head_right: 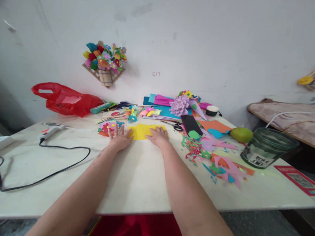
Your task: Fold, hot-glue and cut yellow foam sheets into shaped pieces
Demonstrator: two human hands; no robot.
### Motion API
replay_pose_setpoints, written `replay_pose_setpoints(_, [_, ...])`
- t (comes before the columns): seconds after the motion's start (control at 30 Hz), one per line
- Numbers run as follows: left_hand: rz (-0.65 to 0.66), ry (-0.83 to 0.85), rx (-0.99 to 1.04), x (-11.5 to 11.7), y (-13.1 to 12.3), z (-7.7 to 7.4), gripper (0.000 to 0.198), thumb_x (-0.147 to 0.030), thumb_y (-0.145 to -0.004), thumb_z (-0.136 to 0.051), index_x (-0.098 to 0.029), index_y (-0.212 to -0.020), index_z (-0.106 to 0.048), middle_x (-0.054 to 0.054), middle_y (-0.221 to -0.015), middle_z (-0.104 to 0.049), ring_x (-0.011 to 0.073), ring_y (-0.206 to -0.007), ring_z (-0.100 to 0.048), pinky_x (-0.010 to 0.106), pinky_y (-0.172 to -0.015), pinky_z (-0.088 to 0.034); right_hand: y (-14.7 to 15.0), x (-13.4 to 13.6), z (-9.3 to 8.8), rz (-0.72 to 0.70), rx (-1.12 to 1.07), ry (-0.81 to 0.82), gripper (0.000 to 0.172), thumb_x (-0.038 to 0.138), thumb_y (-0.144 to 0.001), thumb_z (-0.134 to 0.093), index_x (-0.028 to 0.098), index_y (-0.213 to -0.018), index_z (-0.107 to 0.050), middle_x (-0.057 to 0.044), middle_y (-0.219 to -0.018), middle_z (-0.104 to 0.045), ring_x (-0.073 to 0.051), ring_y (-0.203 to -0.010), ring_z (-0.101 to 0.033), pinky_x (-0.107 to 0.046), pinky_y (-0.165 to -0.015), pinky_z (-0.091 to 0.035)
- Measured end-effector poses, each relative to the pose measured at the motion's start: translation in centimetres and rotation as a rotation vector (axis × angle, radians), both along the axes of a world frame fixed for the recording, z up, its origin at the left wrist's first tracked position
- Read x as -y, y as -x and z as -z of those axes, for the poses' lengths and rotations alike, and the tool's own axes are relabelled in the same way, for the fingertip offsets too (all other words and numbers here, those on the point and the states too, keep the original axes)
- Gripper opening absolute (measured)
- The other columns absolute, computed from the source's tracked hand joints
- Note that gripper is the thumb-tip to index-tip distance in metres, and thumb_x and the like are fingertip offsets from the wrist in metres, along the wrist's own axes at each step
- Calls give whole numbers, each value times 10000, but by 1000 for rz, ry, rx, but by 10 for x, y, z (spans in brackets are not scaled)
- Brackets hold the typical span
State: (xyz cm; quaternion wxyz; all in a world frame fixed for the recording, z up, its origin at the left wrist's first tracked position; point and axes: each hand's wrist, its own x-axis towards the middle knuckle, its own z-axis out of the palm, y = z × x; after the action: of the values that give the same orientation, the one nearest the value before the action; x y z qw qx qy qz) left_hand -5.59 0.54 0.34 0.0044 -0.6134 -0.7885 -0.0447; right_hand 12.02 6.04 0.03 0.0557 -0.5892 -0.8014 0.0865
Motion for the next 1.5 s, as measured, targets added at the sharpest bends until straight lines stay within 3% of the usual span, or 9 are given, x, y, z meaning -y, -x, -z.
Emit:
replay_pose_setpoints(0.23, [-48,-193,-76,3,13,-1,532,-361,-789,-345,-302,-1318,-330,-25,-1461,-77,273,-1275,217,556,-984,158,19,15,1,46,4,-53,589,585,-807,-297,282,-1308,-355,-57,-1406,-265,-256,-1283,-185,-425,-987,-175])
replay_pose_setpoints(0.4, [66,-344,-110,6,-1,-3,530,-406,-818,-284,-273,-1329,-315,-18,-1455,-124,245,-1298,179,529,-999,161,24,21,0,64,-8,-107,575,565,-796,-333,255,-1274,-406,-74,-1357,-344,-273,-1234,-262,-418,-959,-207])
replay_pose_setpoints(0.57, [173,-179,-56,2,-16,3,580,-494,-827,-171,-260,-1346,-285,-4,-1437,-197,239,-1313,120,524,-1001,155,25,23,-1,70,6,-132,531,535,-800,-350,248,-1235,-446,-91,-1306,-403,-276,-1187,-326,-416,-937,-225])
replay_pose_setpoints(0.93, [34,37,-5,-7,-8,7,554,-462,-824,-166,-304,-1348,-251,-10,-1452,-97,245,-1277,193,544,-964,180,23,26,-5,67,13,-107,542,535,-809,-323,238,-1247,-440,-80,-1328,-387,-260,-1188,-329,-413,-948,-219])
replay_pose_setpoints(1.1, [21,33,-5,-5,-7,7,571,-472,-823,-156,-285,-1357,-232,3,-1451,-105,235,-1283,183,552,-973,156,16,17,3,76,10,-52,573,543,-818,-268,268,-1315,-349,-38,-1415,-252,-275,-1278,-187,-470,-993,-137])
replay_pose_setpoints(1.23, [19,5,-14,-3,-7,8,696,-618,-766,-142,-264,-1355,-253,23,-1448,-128,249,-1294,154,546,-978,161,5,10,3,79,17,28,613,543,-832,-213,251,-1371,-227,-19,-1454,-119,-247,-1317,-65,-462,-1025,-66])
replay_pose_setpoints(1.5, [9,-13,-51,-3,-9,11,825,-722,-694,-109,-249,-1349,-274,66,-1439,-168,268,-1296,150,555,-955,189,-2,9,0,86,49,27,638,555,-829,-218,232,-1379,-205,-38,-1458,-78,-250,-1321,-13,-478,-1026,4])
